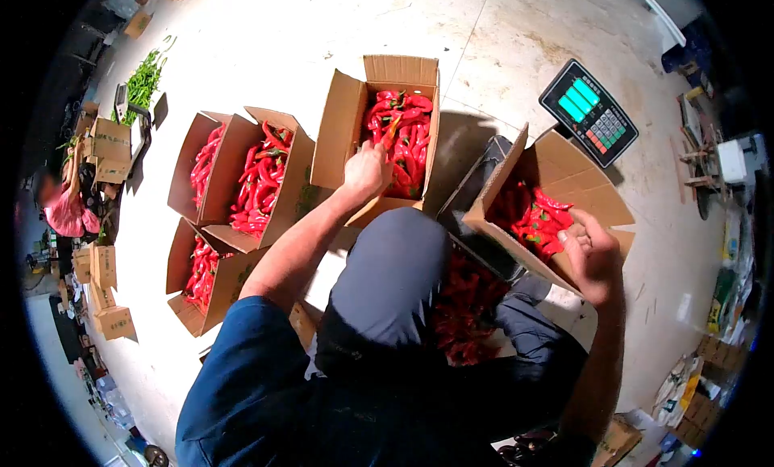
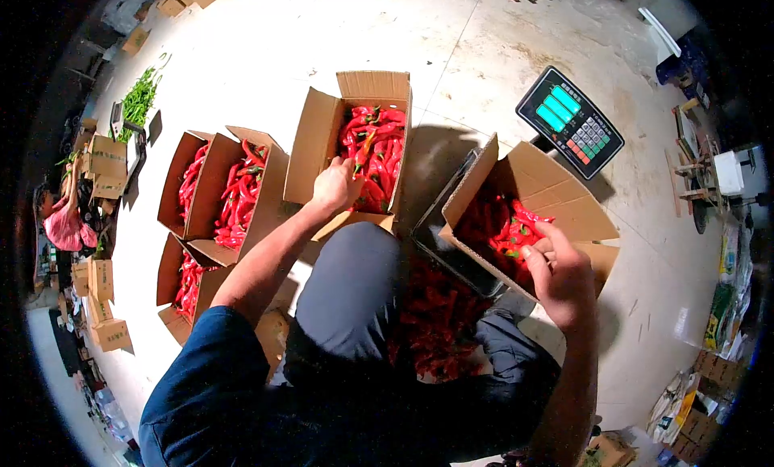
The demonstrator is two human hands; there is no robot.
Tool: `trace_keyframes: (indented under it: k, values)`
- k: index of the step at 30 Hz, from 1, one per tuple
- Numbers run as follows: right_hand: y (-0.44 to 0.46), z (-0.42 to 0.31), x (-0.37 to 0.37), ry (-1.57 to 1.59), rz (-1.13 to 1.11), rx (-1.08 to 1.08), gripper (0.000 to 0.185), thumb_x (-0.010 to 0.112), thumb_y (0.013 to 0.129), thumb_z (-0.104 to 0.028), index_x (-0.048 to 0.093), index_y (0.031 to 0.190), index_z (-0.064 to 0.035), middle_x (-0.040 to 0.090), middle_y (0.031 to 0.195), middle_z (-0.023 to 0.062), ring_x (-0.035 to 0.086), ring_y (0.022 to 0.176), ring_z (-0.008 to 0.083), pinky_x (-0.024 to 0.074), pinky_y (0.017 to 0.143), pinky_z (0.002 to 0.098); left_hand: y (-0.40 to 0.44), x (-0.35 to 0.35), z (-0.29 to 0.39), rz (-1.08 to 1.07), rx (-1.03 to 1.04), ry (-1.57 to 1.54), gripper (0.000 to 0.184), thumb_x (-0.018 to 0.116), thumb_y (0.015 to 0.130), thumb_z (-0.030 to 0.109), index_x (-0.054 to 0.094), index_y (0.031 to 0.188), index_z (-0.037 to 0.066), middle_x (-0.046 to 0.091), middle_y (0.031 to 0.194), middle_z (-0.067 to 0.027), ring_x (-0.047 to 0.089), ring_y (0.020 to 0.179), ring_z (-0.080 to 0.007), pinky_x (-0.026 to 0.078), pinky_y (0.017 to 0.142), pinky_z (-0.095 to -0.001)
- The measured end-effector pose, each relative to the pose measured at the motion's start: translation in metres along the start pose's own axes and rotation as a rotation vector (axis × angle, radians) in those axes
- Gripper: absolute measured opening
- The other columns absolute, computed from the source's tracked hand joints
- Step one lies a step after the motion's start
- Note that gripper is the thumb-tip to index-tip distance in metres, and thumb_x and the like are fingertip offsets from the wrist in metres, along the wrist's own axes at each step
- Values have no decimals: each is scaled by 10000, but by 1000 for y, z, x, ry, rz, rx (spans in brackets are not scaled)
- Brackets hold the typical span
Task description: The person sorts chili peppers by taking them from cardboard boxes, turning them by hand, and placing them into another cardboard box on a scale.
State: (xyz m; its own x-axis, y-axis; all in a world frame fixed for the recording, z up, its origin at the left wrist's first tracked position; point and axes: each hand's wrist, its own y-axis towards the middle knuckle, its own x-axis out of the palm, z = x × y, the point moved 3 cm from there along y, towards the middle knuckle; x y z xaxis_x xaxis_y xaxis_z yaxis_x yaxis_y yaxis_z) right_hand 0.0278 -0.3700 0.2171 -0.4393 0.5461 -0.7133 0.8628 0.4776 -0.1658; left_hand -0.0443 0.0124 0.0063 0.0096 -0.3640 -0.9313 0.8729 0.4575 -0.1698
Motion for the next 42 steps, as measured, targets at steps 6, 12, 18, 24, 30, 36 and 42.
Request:
trace_keyframes:
  k: [6, 12, 18, 24, 30, 36, 42]
  values:
    - [5, 6, 4, 4, -49, -6, 346, 631, 918, -106, 567, 1229, 31, 671, 788, 110, 630, 678, 184, 500, 663, 302, 70, 22, 3, 82, -33, -35, 314, 648, 837, 280, 658, 964, -8, 668, 974, -244, 664, 929, -400, 536, 824, -486]
    - [0, 9, 11, 24, 26, -117, 330, 645, 926, -147, 570, 1212, -1, 668, 833, 120, 636, 731, 202, 511, 690, 328, 99, 51, -11, -2, -218, -44, 310, 586, 841, 278, 705, 1022, 56, 707, 1001, -211, 693, 956, -363, 553, 841, -467]
    - [11, 7, 16, -10, -54, -5, 326, 657, 919, -130, 578, 1215, -19, 686, 885, 143, 675, 813, 227, 526, 733, 333, 83, 36, -14, 190, -217, -212, 331, 645, 814, 327, 697, 1044, 94, 696, 1001, -192, 677, 953, -350, 530, 841, -477]
    - [15, -4, 25, 170, -18, 40, 318, 625, 947, -146, 573, 1216, 16, 700, 971, 159, 685, 884, 214, 539, 767, 323, 6, -101, 81, -213, -32, -1511, 141, 650, 935, 144, 593, 837, 59, 675, 763, -65, 582, 583, -86, 428, 495, -224]
    - [-8, -72, 33, 765, -129, 55, 374, 508, 1031, -304, 581, 1168, 37, 671, 874, 105, 638, 660, 145, 468, 546, 235, -86, -157, 157, -663, 84, -1799, 148, 699, 906, 140, 625, 835, 33, 654, 753, -53, 574, 554, -90, 440, 458, -223]
    - [-35, -99, 38, 883, -322, 52, 277, 485, 1017, -215, 611, 1069, 27, 671, 773, 83, 559, 542, 89, 427, 481, 208, -127, -157, 180, -680, 156, -1684, 110, 688, 916, 125, 634, 899, 30, 656, 766, -45, 575, 588, -83, 430, 485, -227]
    - [-52, -92, 36, 1152, -357, 129, 271, 427, 989, -167, 564, 1061, 56, 644, 784, 141, 555, 549, 144, 435, 489, 226, -140, -164, 190, -694, 200, -1788, 202, 688, 908, 86, 659, 1076, -22, 679, 830, -64, 597, 640, -91, 481, 545, -221]
